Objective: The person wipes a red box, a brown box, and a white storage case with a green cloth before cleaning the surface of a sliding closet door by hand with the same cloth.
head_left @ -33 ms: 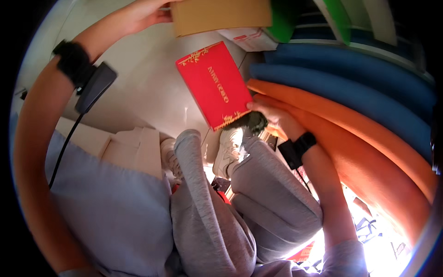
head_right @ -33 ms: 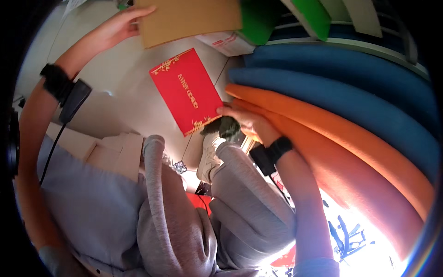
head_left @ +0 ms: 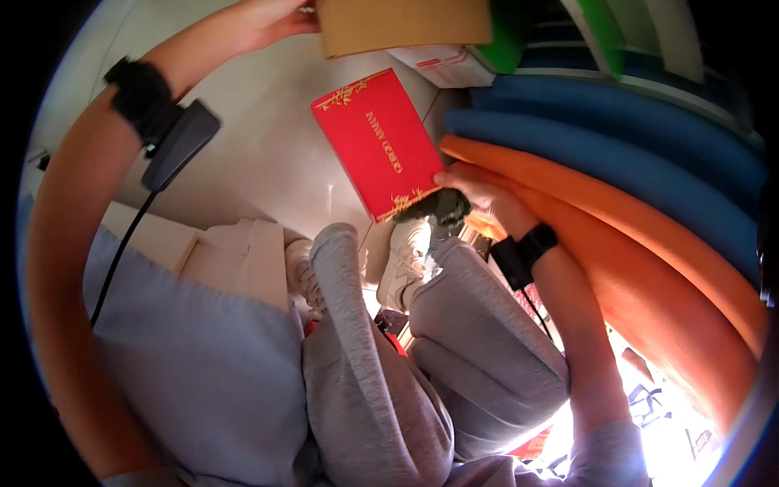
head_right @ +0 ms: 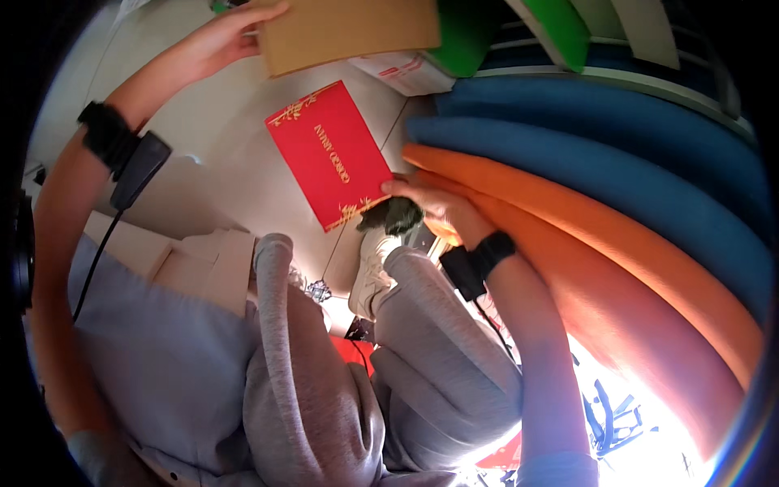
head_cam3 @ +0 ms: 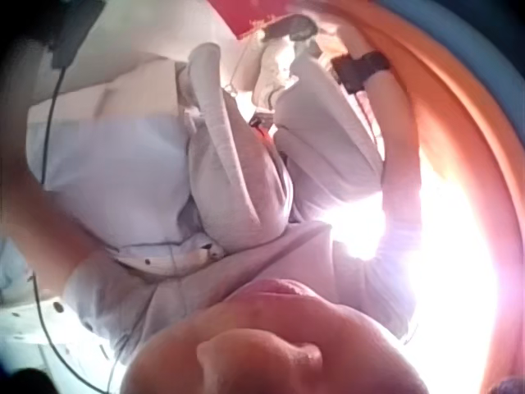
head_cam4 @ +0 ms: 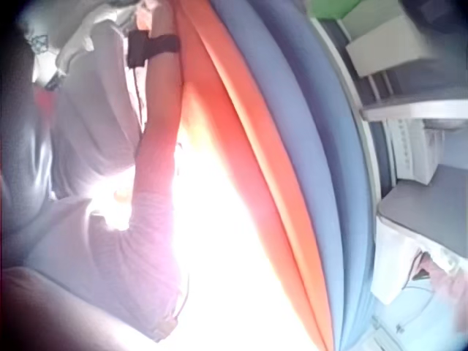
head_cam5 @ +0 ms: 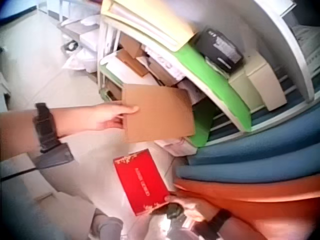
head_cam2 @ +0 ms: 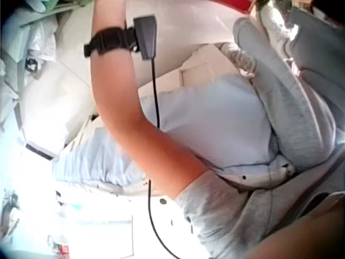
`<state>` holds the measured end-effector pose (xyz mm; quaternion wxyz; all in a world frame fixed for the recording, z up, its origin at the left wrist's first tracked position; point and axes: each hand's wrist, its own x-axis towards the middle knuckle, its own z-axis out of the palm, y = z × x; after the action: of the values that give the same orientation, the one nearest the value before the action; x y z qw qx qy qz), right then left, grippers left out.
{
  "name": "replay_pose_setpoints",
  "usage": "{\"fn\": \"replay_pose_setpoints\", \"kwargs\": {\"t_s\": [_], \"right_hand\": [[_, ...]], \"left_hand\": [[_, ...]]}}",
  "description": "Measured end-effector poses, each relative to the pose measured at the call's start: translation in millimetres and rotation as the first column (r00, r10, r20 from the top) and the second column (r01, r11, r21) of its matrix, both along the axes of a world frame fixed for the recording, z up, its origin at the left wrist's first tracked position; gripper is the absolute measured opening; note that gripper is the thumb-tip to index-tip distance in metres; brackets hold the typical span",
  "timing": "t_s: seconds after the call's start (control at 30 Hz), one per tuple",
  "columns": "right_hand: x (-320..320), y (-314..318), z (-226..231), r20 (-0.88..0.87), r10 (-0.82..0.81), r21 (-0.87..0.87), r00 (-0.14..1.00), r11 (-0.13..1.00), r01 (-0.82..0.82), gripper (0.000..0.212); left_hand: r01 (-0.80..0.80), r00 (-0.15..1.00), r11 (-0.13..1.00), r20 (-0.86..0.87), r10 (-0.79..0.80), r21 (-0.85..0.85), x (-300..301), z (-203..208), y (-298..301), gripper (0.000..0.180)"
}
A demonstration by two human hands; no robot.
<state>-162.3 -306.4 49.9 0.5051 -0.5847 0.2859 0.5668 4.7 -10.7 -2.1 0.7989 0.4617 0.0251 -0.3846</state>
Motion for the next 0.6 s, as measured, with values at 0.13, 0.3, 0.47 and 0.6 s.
{"fn": "replay_pose_setpoints", "kwargs": {"t_s": [0.13,0.3,0.47,0.6], "right_hand": [[-2.9,1.5,-29.2,-0.091,0.033,0.074,0.995,0.997,-0.026,0.054],[29.5,-40.7,-58.8,-0.027,0.144,0.198,0.989,0.971,-0.136,0.055],[7.6,-16.8,-70.4,-0.098,0.086,0.186,0.991,0.980,-0.067,0.050],[1.9,-23.7,-67.3,-0.009,-0.113,0.072,0.994,0.991,0.113,0.037]], "left_hand": [[-0.152,0.988,0.986,-0.018,0.154,0.074,-9.4,-1.9,-44.0,0.046],[-0.180,0.968,0.980,0.190,0.163,0.080,-14.4,73.7,-84.6,0.041],[-0.450,0.890,0.806,0.269,0.368,0.384,-13.5,37.8,-85.1,0.034],[-0.478,0.871,0.814,0.298,0.390,0.330,-11.1,-6.2,-74.3,0.028]]}}
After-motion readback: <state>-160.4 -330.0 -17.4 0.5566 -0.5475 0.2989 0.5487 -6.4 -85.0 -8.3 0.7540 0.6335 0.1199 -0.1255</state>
